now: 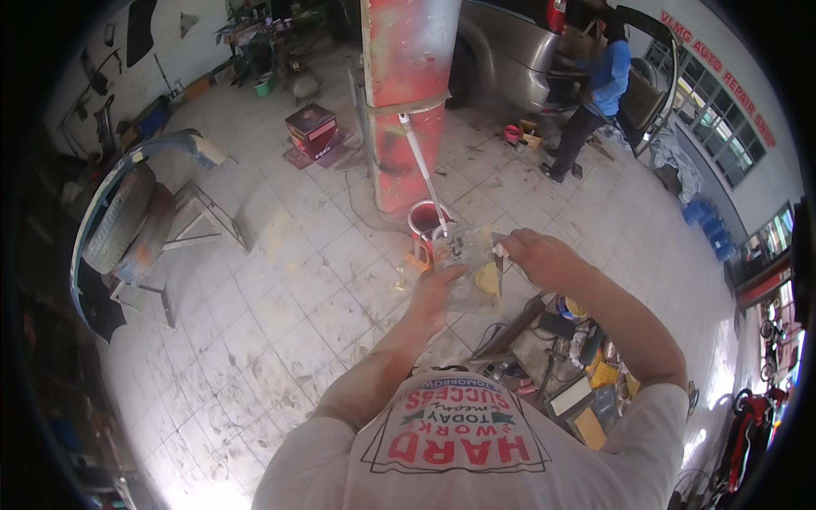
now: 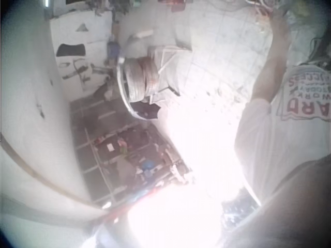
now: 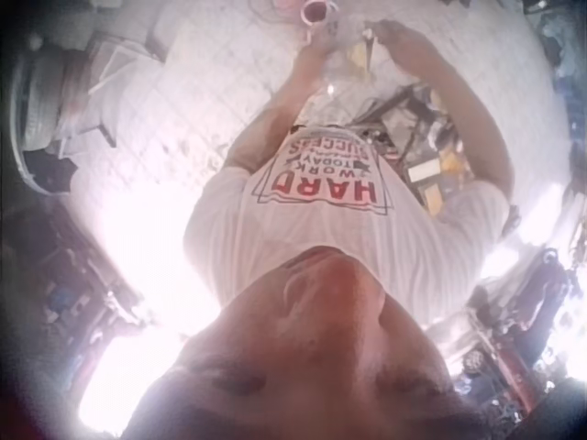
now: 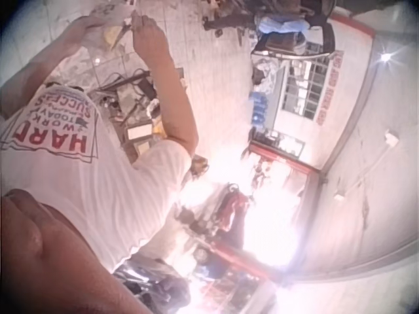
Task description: The person sands a car bumper with a sanding block, moving across different areas of the surface. The person then walks to a table, picks up a sanding sheet, and tears it into smaller pieces.
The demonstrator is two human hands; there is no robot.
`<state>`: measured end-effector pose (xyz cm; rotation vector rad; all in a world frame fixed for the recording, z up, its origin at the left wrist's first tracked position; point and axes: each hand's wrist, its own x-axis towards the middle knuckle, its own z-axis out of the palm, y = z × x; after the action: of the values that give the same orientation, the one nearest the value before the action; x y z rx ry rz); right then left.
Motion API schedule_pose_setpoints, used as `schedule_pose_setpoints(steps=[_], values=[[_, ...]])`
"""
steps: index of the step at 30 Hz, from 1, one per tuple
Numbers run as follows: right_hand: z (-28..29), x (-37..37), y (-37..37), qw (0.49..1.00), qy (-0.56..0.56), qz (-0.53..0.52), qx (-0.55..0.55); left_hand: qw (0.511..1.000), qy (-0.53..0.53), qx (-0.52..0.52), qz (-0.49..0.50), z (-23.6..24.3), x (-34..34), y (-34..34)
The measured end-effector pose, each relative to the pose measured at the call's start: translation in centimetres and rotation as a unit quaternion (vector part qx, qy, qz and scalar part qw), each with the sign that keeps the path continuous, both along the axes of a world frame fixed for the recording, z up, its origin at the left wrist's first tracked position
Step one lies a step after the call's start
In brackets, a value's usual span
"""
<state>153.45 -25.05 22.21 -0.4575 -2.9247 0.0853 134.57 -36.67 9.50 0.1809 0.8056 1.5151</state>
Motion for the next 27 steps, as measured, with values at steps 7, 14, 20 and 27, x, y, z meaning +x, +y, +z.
schedule_pose_setpoints(steps=[7, 14, 20, 27], values=[[0.3, 1.0, 1.8, 0.998, -0.050, -0.026, 0.000, 1.000, -0.008, 0.008, -0.027, -0.2, -0.1, 0.7], [1.1, 0.3, 1.0, 0.995, -0.068, -0.046, 0.053, 0.999, -0.019, 0.003, -0.042, 1.0, 0.0, 0.9], [1.2, 0.0, 0.5, 0.994, -0.052, -0.026, 0.088, 0.999, -0.014, 0.008, -0.029, 1.3, -0.4, 0.7], [0.8, -0.6, 1.8, 0.989, -0.074, 0.019, 0.128, 0.999, -0.008, 0.007, -0.041, 1.6, -0.7, 0.6]])
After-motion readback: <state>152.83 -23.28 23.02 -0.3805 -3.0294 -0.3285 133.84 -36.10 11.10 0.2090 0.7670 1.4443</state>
